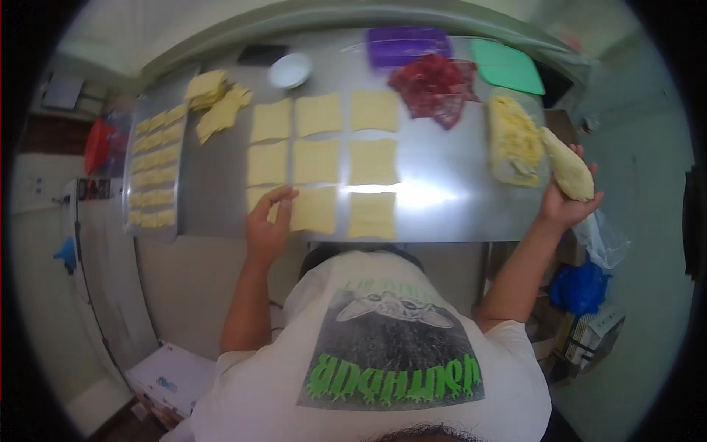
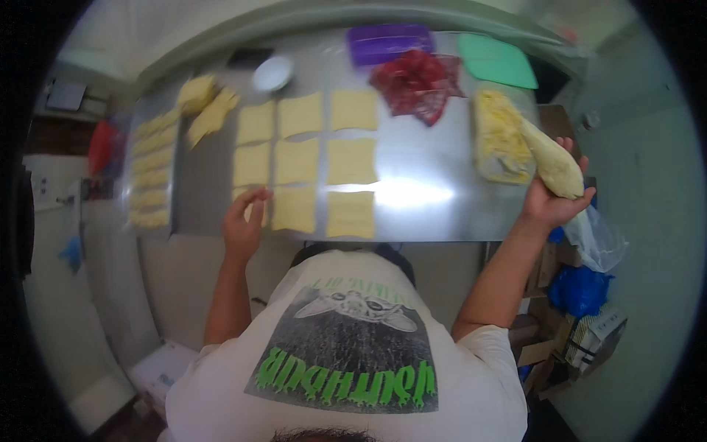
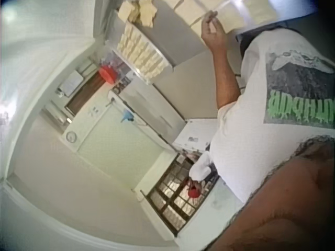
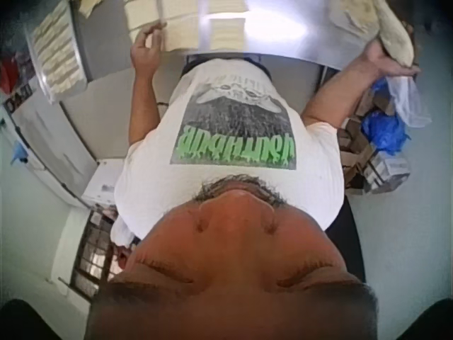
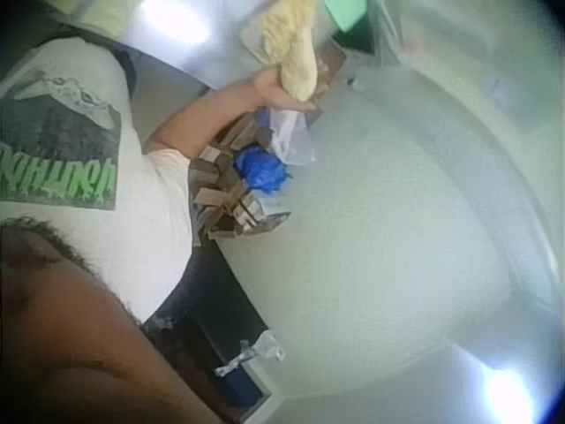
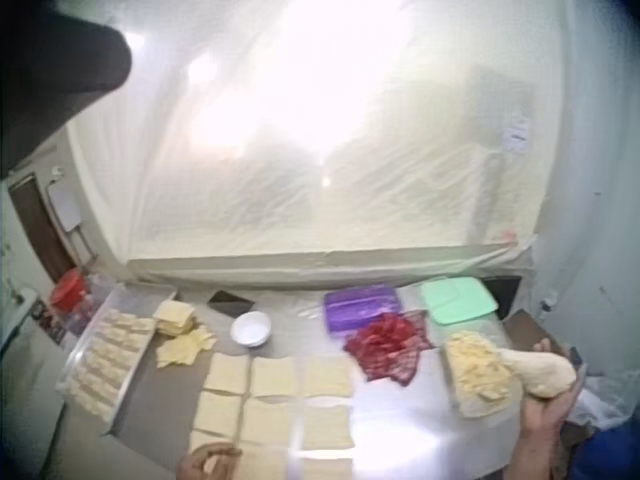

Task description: The person pipes filling onto square pasta sheets, folds them into rectangles, and places them on a metal tray. The person repeats this process for multiple units, arranging them in rows on the tray.

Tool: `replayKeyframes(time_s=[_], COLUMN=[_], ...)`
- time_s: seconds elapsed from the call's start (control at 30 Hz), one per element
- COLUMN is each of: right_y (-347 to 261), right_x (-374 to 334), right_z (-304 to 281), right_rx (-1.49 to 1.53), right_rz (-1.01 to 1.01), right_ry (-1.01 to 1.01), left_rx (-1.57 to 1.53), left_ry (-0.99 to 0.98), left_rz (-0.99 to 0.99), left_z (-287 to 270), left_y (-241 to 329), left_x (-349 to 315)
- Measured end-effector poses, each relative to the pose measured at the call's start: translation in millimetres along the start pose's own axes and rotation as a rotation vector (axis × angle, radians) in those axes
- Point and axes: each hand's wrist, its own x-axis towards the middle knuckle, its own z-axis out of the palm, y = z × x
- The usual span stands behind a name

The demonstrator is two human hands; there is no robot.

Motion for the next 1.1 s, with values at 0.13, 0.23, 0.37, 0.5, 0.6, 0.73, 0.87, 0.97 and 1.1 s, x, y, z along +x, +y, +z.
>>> replayKeyframes(time_s=[0.13, 0.23, 0.37, 0.5, 0.6, 0.73, 0.87, 0.97, 1.1], right_y=[47, 96, 166, 220, 251, 272, 283, 285, 287], right_x=[-49, -119, -225, -324, -368, -389, -397, -399, -401], right_z=[13, 32, 35, 55, 73, 77, 84, 88, 92], right_rx=[0.04, -0.089, -0.081, -0.12, -0.191, -0.267, -0.35, -0.364, -0.424], right_rz=[0.139, 0.182, 0.447, 0.582, 0.592, 0.566, 0.528, 0.513, 0.486], right_ry=[-0.02, 0.006, -0.009, -0.09, -0.015, 0.027, 0.028, 0.058, 0.05], left_rx=[-0.134, -0.145, 0.083, 0.091, -0.014, 0.012, -0.012, 0.008, 0.038], left_ry=[0.239, 0.28, 0.267, 0.22, 0.23, 0.175, 0.163, 0.141, 0.133], left_rz=[0.001, -0.001, 0.231, 0.34, 0.299, 0.288, 0.306, 0.302, 0.289], left_z=[-82, -126, -162, -182, -184, -183, -182, -183, -182], left_y=[-87, -144, -211, -248, -263, -262, -269, -264, -268], left_x=[6, 16, 35, 49, 52, 55, 56, 56, 55])
